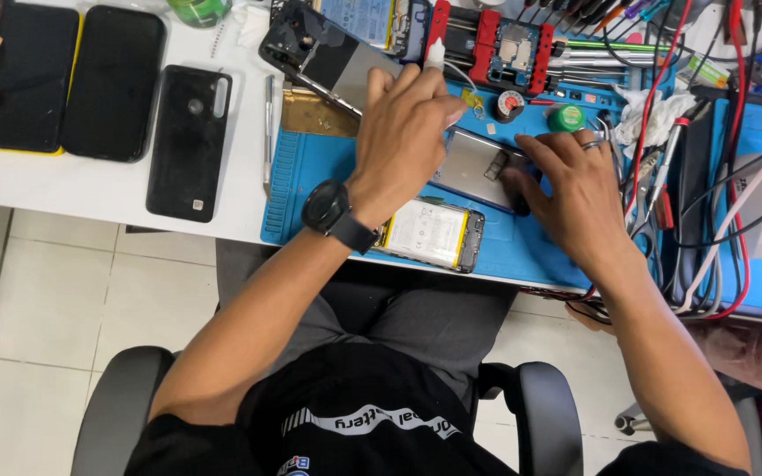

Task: The person removes a plastic bag from a smartphone back cover and then uses a metal spudger to pry and separate the back cover from the phone's frame. They continue to work around the edges to detach the cover completely.

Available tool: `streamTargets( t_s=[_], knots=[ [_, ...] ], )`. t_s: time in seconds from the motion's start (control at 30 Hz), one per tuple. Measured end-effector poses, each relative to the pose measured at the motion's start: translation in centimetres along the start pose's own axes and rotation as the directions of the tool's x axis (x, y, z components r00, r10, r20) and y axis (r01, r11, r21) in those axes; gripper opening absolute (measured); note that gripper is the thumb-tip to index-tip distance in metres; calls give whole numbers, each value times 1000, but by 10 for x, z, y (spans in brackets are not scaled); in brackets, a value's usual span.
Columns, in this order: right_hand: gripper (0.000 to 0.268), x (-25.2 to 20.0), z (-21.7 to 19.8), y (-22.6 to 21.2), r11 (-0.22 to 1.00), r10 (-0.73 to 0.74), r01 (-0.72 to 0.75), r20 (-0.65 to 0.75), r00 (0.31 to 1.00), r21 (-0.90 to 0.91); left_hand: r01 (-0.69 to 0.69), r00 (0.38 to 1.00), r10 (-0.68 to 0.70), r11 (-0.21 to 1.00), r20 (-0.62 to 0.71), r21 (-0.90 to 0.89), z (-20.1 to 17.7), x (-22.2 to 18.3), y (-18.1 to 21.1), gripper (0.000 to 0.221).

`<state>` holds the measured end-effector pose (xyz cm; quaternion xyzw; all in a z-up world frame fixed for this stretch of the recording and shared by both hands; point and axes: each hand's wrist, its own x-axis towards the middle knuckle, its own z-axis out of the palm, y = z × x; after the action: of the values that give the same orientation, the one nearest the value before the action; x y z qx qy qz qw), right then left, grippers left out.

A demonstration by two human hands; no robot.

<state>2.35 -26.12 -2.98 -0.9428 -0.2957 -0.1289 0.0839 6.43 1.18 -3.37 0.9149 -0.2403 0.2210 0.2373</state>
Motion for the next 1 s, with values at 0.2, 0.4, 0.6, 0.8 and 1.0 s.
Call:
streamTargets(
  t_s=[0.2,0.4,0.6,0.8,1.0],
  knots=[
    [28,15,1,-1,993,-121,120,-29,992,-18,5,967,36,987,252,-160,-61,-22,7,34],
    [15,30,-14,4,986,-169,168,173,970,20,-67,903,140,980,407,-188,-26,-17,-6,97],
    [10,35,-18,-7,978,-128,55,369,921,203,-59,894,175,958,412,-279,-39,-3,-18,117],
    [17,27,-8,-5,951,-81,-47,394,915,304,-46,909,171,948,380,-316,-35,-9,-22,113],
    [17,43,-34,-16,924,-31,-126,400,916,361,-32,919,151,949,365,-313,-35,-12,-24,114]
  ],
)
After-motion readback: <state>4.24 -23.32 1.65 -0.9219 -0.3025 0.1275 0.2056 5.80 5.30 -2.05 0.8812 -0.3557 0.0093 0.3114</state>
